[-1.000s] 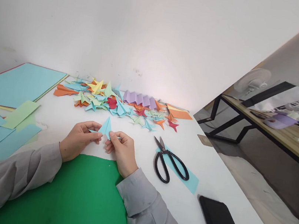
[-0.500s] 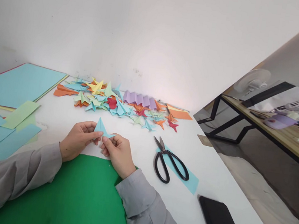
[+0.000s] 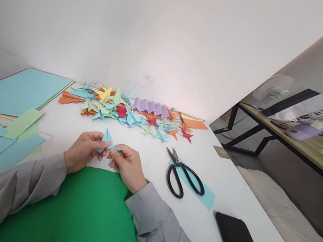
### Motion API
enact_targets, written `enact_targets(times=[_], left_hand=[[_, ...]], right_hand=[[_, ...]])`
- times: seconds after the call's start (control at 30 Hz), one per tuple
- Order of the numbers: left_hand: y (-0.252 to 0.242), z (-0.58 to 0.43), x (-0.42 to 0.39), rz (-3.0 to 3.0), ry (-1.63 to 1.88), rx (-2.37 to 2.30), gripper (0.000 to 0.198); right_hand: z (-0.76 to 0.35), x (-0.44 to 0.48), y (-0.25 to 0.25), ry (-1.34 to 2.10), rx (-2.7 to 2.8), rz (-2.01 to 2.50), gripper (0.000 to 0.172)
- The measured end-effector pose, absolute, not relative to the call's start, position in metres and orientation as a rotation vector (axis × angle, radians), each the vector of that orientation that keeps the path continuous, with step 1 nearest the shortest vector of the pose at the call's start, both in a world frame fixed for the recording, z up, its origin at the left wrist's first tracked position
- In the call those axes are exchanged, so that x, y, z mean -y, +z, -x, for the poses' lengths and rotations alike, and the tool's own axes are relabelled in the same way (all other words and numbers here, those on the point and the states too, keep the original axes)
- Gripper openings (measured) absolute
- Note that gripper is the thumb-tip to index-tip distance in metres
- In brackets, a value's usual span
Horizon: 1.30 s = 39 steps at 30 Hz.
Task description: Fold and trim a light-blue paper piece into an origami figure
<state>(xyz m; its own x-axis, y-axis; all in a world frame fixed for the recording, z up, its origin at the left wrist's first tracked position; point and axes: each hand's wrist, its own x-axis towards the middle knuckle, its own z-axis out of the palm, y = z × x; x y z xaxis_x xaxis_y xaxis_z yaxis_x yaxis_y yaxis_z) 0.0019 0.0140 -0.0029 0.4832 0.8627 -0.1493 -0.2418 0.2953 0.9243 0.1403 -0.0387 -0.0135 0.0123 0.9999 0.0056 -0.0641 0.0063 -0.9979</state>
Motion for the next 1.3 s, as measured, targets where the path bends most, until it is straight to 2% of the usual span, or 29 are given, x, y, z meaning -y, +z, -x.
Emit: enact_targets(times=[0.2,0.6,1.1,1.3], left_hand=[[-0.0027,-0.0037,-0.0119,-1.009,0.872,-0.751,0.025],[0.0006,-0.0038,-0.0114,-0.945,0.901,-0.719,0.038],[-0.0004,-0.0035,-0.0119,-0.967,0.879,-0.715,0.036],[-0.0003,-0.0034,-0.0122,-0.967,0.854,-0.725,0.034]], right_hand=[[-0.1416,0.0368,-0.0183,1.203,1.096,1.186,0.035],[-0.1421,0.0339,-0.0193,1.131,1.004,1.149,0.027],[-0.142,0.0344,-0.0181,1.132,0.998,1.161,0.029],[-0.1428,0.0327,-0.0202,1.14,0.954,1.174,0.035]])
